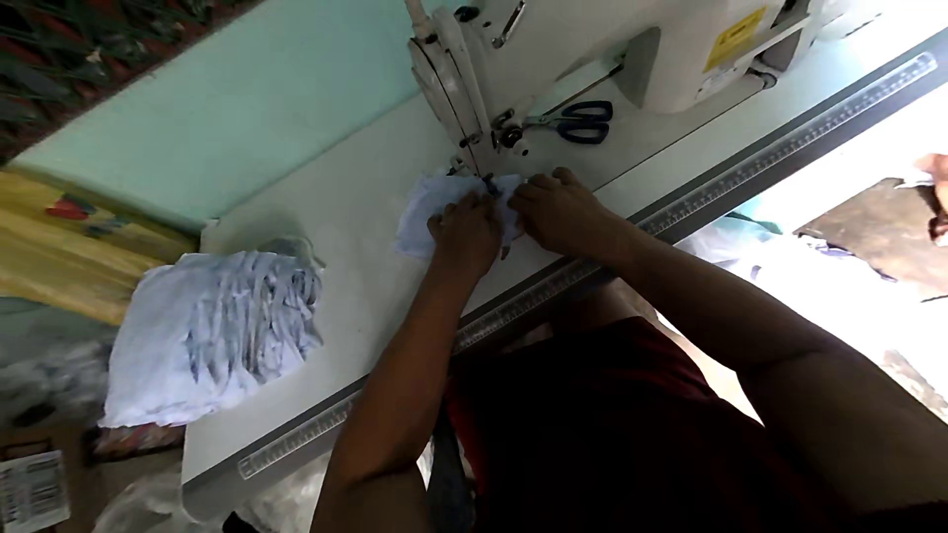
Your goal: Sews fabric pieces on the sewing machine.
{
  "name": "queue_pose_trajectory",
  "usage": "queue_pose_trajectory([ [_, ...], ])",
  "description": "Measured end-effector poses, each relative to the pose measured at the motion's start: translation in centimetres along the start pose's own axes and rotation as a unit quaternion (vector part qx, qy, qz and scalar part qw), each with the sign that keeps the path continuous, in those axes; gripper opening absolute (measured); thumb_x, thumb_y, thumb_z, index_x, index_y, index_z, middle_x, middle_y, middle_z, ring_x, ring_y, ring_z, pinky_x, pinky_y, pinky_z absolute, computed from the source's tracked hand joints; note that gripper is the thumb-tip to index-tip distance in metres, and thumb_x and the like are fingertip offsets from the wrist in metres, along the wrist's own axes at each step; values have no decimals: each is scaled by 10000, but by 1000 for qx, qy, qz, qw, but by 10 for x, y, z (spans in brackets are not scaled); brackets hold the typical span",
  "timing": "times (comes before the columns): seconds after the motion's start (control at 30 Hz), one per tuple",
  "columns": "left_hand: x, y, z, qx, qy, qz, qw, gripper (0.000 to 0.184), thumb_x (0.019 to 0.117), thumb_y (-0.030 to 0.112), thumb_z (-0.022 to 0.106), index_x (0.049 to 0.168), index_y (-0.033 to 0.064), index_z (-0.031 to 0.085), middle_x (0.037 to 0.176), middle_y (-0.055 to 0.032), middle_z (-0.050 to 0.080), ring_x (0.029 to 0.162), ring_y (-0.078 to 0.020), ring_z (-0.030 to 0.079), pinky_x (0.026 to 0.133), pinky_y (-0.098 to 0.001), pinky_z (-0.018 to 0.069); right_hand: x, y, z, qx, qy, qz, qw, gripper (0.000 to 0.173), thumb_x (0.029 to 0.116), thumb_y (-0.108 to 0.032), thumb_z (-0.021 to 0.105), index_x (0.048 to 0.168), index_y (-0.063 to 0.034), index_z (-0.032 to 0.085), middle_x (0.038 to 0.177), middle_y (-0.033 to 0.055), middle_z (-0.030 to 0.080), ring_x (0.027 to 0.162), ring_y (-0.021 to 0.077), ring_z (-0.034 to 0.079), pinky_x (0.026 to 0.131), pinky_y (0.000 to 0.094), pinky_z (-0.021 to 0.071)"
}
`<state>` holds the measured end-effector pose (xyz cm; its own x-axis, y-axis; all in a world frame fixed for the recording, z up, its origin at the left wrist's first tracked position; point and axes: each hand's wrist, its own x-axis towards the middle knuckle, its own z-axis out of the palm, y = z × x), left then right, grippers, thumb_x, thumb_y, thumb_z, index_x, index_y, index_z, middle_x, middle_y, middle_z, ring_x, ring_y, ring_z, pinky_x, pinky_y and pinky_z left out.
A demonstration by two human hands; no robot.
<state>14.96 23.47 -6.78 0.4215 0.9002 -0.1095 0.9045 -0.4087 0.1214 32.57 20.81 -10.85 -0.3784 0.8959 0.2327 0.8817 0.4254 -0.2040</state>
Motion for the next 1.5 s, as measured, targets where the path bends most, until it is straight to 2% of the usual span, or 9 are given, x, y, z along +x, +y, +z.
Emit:
queue_pose_trajectory([
  [0.17,11,-15,-8,47,32,37,998,390,1075,304,467,1380,133,641,1416,-179,594,1346,-395,519,1112,-693,278,3,4,3,17,10,27,999,342,1039,-214,545,1322,-55,655,1367,196,615,1348,423,511,1090,638,383],
  [0.23,15,-43,-7,-3,76,132,988,363,1063,248,507,1354,90,655,1460,-206,554,1387,-416,477,1155,-645,294,-1,-4,3,40,40,23,998,322,1020,-176,573,1290,-25,664,1339,214,617,1319,428,524,1088,618,394],
  [0.33,13,-76,9,-64,73,253,963,419,1082,277,437,1437,125,600,1543,-110,514,1486,-346,392,1221,-624,233,-7,-14,10,59,44,-21,997,353,1037,-226,560,1324,-34,638,1369,179,618,1348,382,522,1134,577,376],
  [0.43,4,-76,22,-70,61,233,968,443,1097,322,385,1481,200,569,1573,-58,492,1517,-343,343,1197,-711,150,-8,-15,14,40,30,-30,998,361,1052,-266,534,1291,-25,654,1344,179,634,1301,374,562,1106,581,389],
  [0.67,-1,-48,29,-34,73,125,989,463,1104,374,380,1532,246,501,1615,-59,430,1515,-373,330,1154,-758,162,1,-8,7,25,10,-16,1000,373,1059,-288,537,1302,-26,644,1356,177,629,1289,395,567,1092,634,377],
  [1.1,1,-17,20,-10,30,0,1000,551,1113,445,315,1604,201,367,1666,-125,316,1541,-433,228,1120,-814,111,5,7,9,35,27,47,998,433,1068,-336,493,1383,-71,627,1390,218,582,1358,445,475,1105,609,373],
  [1.27,-2,-46,10,-49,86,144,985,429,1085,278,445,1466,118,559,1555,-122,492,1474,-367,398,1192,-677,213,-4,4,6,60,76,-63,993,328,1029,-218,542,1280,-63,685,1316,161,658,1315,387,548,1106,558,414],
  [1.33,-3,-59,16,-45,65,221,972,411,1090,249,420,1456,152,581,1559,-69,505,1497,-358,371,1194,-713,167,-6,4,9,52,60,-98,992,303,1027,-198,536,1245,-62,698,1277,144,682,1288,363,576,1133,544,396],
  [1.5,-7,-59,24,-49,46,200,978,460,1098,300,401,1532,185,501,1604,-58,448,1517,-341,343,1178,-743,134,-3,4,12,31,63,-70,995,305,1040,-229,526,1211,-48,703,1253,142,693,1230,356,611,1069,547,432],
])
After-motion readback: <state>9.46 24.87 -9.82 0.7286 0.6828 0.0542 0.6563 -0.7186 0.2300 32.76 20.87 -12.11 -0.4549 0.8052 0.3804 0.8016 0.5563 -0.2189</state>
